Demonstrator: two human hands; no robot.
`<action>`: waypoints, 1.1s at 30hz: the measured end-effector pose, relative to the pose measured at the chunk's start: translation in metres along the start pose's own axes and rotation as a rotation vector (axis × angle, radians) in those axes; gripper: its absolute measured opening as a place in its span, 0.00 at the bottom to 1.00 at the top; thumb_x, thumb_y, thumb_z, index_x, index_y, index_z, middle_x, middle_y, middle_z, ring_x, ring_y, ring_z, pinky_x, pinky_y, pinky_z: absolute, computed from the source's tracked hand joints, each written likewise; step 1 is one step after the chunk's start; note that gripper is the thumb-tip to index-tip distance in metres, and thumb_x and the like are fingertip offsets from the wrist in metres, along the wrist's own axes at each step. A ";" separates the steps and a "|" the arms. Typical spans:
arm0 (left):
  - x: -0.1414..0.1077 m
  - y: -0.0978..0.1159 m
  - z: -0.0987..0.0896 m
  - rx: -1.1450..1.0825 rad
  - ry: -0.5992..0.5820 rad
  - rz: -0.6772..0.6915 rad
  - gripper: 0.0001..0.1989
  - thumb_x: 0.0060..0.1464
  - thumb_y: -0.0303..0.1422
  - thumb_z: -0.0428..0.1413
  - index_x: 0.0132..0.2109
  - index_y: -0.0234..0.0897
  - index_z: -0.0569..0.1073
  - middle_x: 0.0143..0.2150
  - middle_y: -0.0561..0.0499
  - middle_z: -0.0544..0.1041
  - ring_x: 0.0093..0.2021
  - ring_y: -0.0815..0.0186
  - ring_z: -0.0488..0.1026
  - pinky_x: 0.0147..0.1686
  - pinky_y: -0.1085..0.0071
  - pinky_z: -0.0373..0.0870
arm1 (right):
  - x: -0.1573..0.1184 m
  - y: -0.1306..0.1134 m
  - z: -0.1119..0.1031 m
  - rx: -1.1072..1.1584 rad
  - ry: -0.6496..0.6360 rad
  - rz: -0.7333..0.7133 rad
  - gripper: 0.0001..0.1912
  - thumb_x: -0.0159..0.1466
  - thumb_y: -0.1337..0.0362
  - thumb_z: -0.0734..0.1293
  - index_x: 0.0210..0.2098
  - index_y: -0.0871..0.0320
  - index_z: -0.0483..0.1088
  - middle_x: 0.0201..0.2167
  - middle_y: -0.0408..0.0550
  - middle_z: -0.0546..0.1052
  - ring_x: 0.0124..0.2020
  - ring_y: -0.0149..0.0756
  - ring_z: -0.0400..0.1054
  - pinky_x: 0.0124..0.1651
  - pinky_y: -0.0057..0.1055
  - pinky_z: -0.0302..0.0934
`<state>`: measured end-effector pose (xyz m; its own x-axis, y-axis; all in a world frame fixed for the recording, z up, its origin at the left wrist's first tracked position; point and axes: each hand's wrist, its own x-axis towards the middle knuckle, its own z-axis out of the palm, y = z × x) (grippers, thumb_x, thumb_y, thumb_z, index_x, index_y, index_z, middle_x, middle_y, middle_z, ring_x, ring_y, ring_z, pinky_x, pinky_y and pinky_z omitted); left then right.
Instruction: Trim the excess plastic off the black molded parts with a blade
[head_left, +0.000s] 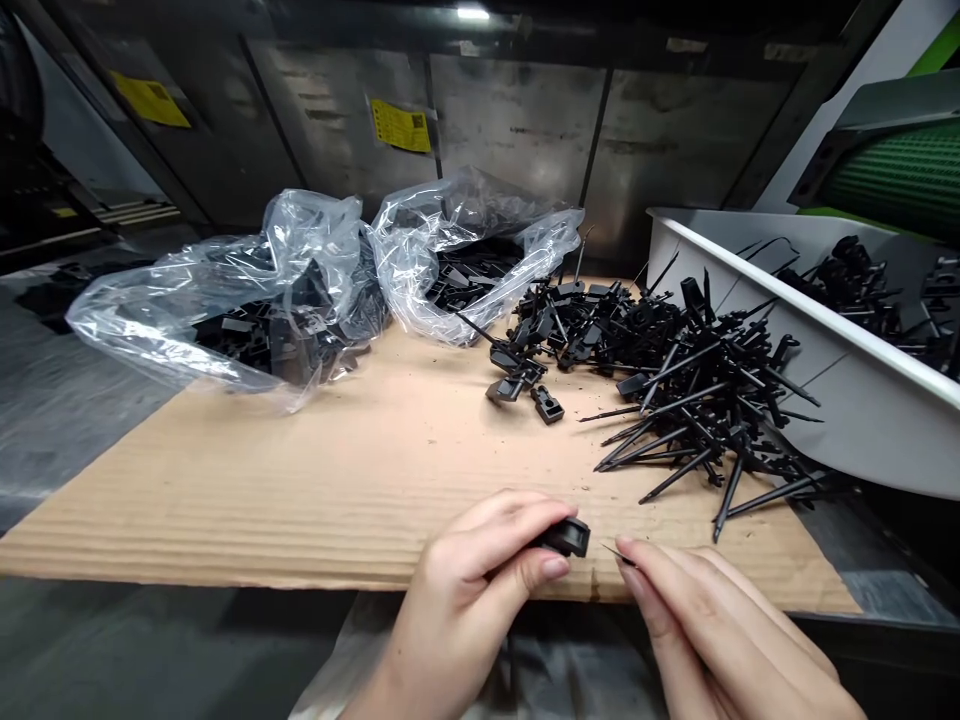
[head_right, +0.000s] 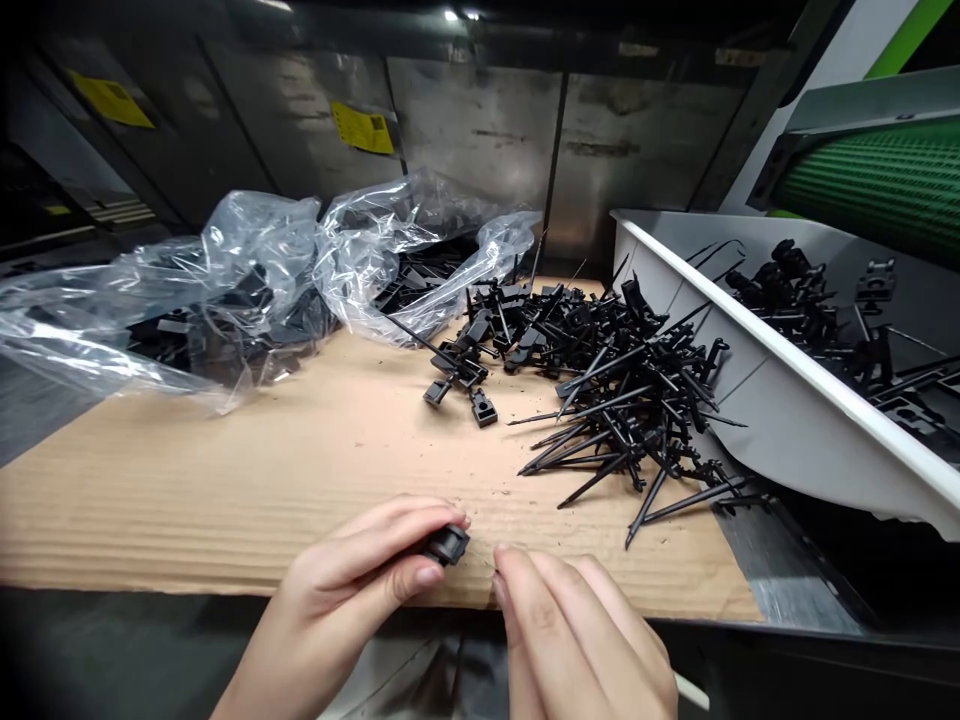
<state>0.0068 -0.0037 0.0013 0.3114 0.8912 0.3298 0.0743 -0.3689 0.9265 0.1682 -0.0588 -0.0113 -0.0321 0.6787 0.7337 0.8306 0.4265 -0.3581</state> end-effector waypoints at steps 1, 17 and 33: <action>0.000 0.001 0.000 0.003 0.005 0.012 0.17 0.48 0.18 0.59 0.41 0.44 0.79 0.39 0.57 0.79 0.41 0.73 0.75 0.42 0.89 0.66 | 0.002 0.000 0.000 -0.004 -0.001 -0.016 0.11 0.57 0.77 0.66 0.38 0.61 0.71 0.28 0.48 0.78 0.28 0.35 0.72 0.39 0.31 0.63; -0.004 -0.004 -0.001 0.033 0.004 0.120 0.19 0.46 0.15 0.59 0.43 0.41 0.78 0.42 0.55 0.80 0.43 0.71 0.76 0.46 0.86 0.67 | 0.005 0.003 -0.005 0.168 -0.222 -0.008 0.13 0.59 0.76 0.63 0.44 0.64 0.69 0.26 0.48 0.76 0.28 0.29 0.73 0.35 0.19 0.68; -0.005 -0.007 -0.005 0.106 -0.081 0.261 0.14 0.51 0.18 0.56 0.43 0.37 0.77 0.43 0.50 0.79 0.43 0.65 0.76 0.47 0.76 0.70 | 0.019 -0.001 -0.022 0.603 -0.646 0.497 0.11 0.62 0.62 0.61 0.33 0.55 0.76 0.19 0.42 0.75 0.20 0.29 0.71 0.23 0.18 0.66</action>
<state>0.0001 -0.0047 -0.0062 0.4074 0.7404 0.5347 0.0793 -0.6119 0.7869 0.1790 -0.0593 0.0159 -0.2026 0.9787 0.0336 0.4184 0.1175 -0.9006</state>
